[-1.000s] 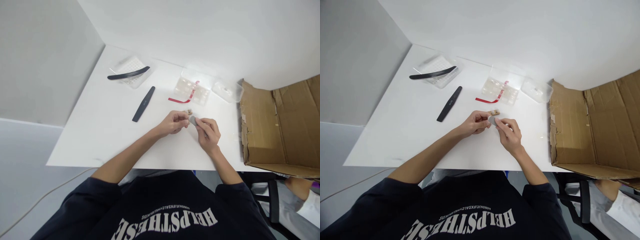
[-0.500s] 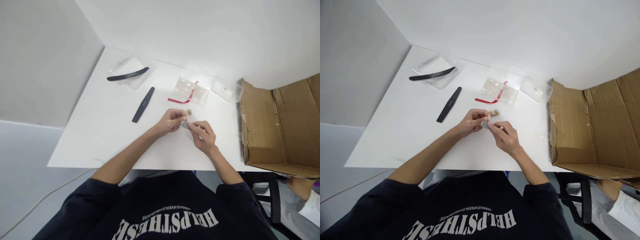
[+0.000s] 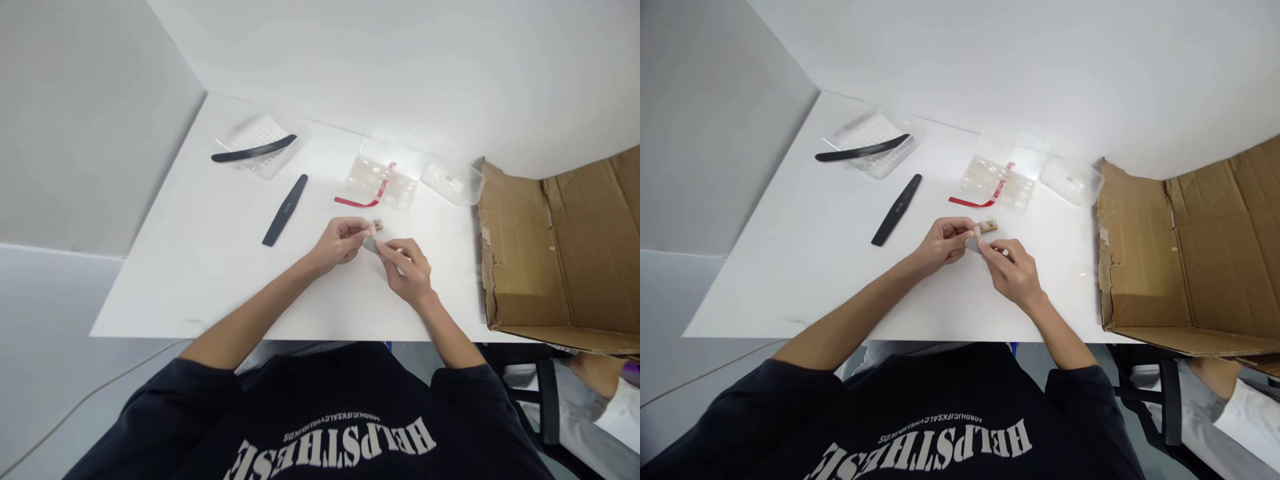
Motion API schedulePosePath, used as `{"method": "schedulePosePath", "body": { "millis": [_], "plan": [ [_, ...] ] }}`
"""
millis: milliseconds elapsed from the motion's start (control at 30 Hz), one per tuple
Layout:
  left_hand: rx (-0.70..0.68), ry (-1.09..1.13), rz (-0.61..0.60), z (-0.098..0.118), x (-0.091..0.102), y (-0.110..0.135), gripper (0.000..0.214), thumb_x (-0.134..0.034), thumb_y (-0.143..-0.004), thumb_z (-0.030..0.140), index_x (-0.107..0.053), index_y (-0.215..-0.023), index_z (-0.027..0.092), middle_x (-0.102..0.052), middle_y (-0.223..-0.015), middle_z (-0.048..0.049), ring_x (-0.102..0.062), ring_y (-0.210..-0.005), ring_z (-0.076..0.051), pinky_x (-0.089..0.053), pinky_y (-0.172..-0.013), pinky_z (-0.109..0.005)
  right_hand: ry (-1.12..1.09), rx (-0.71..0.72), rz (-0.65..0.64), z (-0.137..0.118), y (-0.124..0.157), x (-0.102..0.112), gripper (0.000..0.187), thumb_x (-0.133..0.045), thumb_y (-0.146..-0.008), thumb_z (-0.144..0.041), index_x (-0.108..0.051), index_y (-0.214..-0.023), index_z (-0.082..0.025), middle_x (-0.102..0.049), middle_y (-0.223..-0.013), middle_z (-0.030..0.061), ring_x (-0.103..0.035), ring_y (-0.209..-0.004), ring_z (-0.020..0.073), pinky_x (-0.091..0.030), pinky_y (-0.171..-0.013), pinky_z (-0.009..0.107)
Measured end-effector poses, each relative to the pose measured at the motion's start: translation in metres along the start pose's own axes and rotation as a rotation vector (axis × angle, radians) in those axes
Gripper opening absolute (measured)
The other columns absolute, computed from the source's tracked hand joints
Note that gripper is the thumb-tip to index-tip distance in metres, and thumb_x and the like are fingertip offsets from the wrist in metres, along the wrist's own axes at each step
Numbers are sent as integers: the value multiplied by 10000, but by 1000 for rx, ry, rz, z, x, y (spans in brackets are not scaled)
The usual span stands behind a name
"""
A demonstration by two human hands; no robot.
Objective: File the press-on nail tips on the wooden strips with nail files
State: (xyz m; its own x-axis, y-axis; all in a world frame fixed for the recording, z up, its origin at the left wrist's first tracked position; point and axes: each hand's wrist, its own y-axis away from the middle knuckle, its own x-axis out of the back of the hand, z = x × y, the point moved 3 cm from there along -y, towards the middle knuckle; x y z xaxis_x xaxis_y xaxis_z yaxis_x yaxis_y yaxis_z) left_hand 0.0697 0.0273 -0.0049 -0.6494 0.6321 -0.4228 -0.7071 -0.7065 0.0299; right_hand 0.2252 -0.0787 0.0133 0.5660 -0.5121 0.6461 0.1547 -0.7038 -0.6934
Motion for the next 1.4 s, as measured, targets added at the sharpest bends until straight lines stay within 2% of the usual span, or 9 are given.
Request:
{"method": "schedulePosePath", "body": {
  "millis": [100,267,433,633,867,1067,1133,1267,1400],
  "plan": [
    [4,-9,53,-1,1,0,449,-896,-806,529,-677,-826,137,-460,-545,84,-291,-345,-4,-198,-323,-172,32,8,14,1,-2,2,432,-582,-1026,-105,-678,-1408,-284,-740,-1026,75,-704,-850,166,-607,-617,272],
    [43,-32,59,1,-4,1,457,-900,-798,530,-693,-862,127,-616,-686,24,-333,-369,1,-222,-306,-170,36,-10,177,5,-3,6,532,-599,-1018,-79,-609,-1490,-324,-731,-1066,66,-714,-875,166,-584,-579,264],
    [65,6,63,1,-8,3,433,-916,-782,495,-692,-839,130,-666,-768,1,-349,-418,5,-248,-311,-146,97,-76,131,10,-1,1,476,-590,-1041,-140,-628,-1474,-335,-726,-1071,61,-717,-871,173,-603,-602,286],
    [3,-180,48,0,-9,4,380,-884,-823,477,-737,-889,132,-705,-792,-10,-429,-330,-3,-288,-286,-178,85,-57,119,9,-2,0,515,-613,-1030,-114,-604,-1500,-325,-722,-1064,63,-715,-882,167,-584,-606,275],
    [-49,-132,165,1,-5,3,377,-892,-803,465,-734,-876,131,-721,-760,-13,-384,-328,4,-280,-292,-182,34,-28,120,6,-3,-1,509,-635,-1002,-63,-626,-1465,-276,-717,-1072,75,-702,-874,158,-555,-581,260],
    [-113,-109,369,7,5,2,358,-873,-805,450,-710,-855,135,-732,-783,-24,-361,-365,-1,-285,-309,-185,77,-63,82,8,0,-3,445,-615,-1020,-107,-656,-1427,-282,-728,-1063,70,-714,-898,164,-605,-637,269],
    [-137,-215,358,8,1,4,306,-837,-839,417,-714,-863,138,-736,-784,-31,-396,-385,-19,-302,-329,-191,89,-101,104,9,2,-3,433,-603,-1030,-125,-661,-1427,-289,-728,-1059,70,-722,-905,169,-611,-647,278],
    [-195,-485,229,6,-13,9,166,-756,-895,320,-751,-872,156,-703,-749,-20,-485,-542,-75,-376,-464,-194,98,-112,130,10,3,-3,452,-601,-1037,-142,-647,-1457,-304,-727,-1057,70,-728,-906,176,-616,-653,288],
    [-219,-566,200,2,-16,11,139,-721,-917,301,-764,-872,176,-692,-755,-15,-483,-613,-99,-366,-518,-210,107,-90,90,10,3,-5,495,-616,-1029,-129,-623,-1483,-326,-731,-1071,69,-720,-887,166,-599,-629,270]
  ]
}}
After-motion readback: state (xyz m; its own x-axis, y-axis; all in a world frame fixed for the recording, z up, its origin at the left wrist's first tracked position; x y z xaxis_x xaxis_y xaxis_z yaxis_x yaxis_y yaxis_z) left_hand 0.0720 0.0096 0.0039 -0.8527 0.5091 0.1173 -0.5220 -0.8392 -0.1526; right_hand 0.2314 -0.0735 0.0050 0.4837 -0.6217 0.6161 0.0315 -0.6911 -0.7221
